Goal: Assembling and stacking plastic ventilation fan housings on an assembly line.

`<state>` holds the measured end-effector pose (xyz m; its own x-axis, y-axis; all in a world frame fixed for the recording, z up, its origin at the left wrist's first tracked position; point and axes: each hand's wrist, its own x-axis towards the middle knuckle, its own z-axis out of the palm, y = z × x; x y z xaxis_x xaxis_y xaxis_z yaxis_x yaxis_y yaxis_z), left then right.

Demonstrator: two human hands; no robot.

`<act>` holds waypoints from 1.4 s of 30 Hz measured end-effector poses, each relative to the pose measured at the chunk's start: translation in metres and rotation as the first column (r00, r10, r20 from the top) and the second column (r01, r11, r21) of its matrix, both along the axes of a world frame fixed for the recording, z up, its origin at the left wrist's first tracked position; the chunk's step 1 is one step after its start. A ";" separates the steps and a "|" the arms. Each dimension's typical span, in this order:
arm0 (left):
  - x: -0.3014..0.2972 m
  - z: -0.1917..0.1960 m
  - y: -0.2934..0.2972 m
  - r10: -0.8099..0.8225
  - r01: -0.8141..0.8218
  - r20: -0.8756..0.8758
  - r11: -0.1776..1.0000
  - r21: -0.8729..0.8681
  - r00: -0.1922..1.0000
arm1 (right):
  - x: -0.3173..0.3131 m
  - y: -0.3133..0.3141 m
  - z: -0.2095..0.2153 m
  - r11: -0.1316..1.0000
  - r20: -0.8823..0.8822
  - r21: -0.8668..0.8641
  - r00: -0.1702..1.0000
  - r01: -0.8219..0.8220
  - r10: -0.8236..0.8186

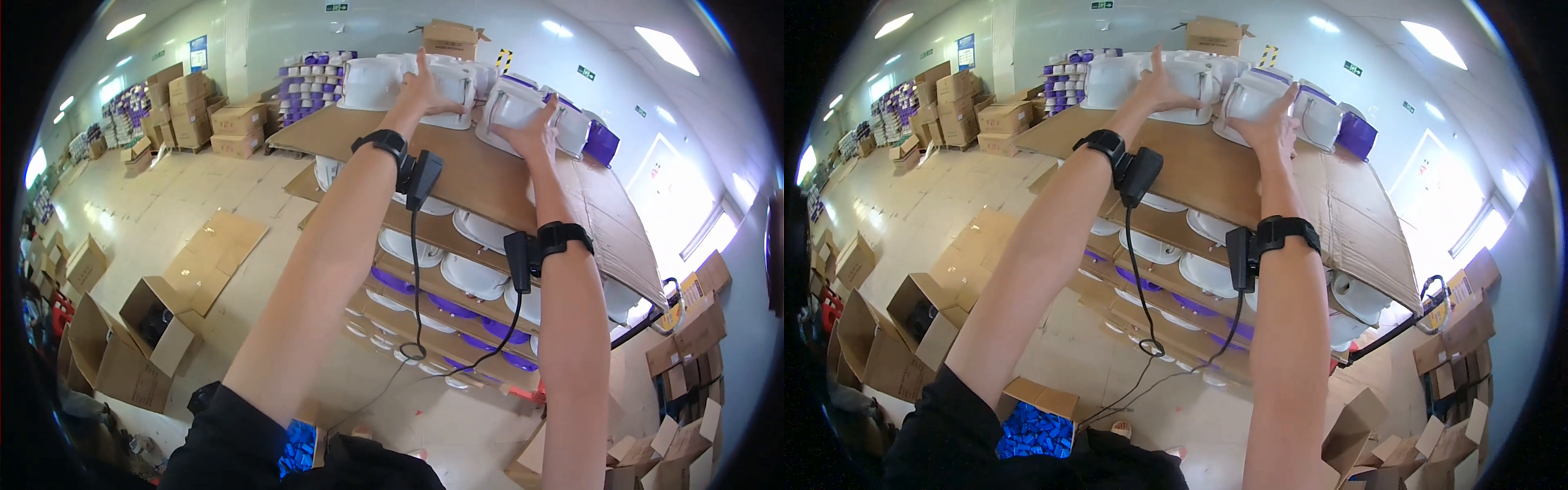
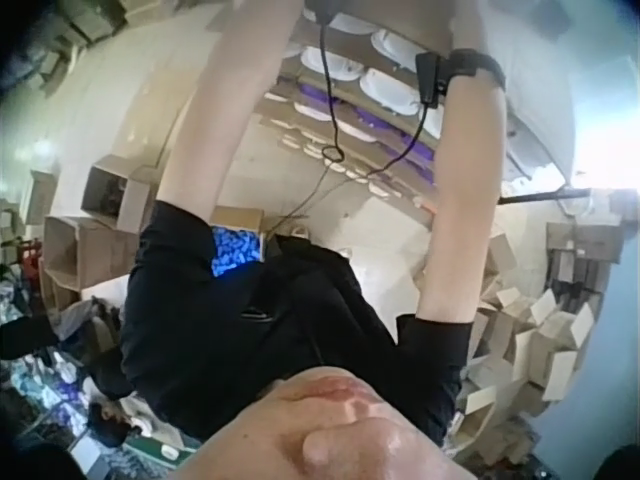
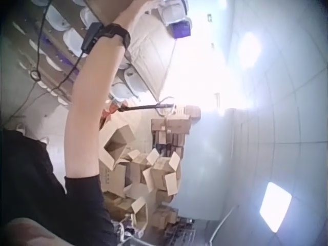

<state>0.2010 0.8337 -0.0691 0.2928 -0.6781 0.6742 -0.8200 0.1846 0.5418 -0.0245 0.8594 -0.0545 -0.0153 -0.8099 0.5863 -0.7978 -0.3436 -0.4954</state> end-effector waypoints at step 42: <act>-0.025 -0.013 0.078 -0.573 0.582 -0.126 0.812 0.049 0.810 | -0.084 0.114 -0.014 0.939 0.054 -0.271 0.971 -0.211 0.234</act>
<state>0.1759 0.9115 -0.0817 -0.1075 -0.7946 0.5976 -0.5167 0.5582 0.6492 -0.1089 0.9736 -0.0689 0.0895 -0.6168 0.7820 -0.6454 -0.6339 -0.4261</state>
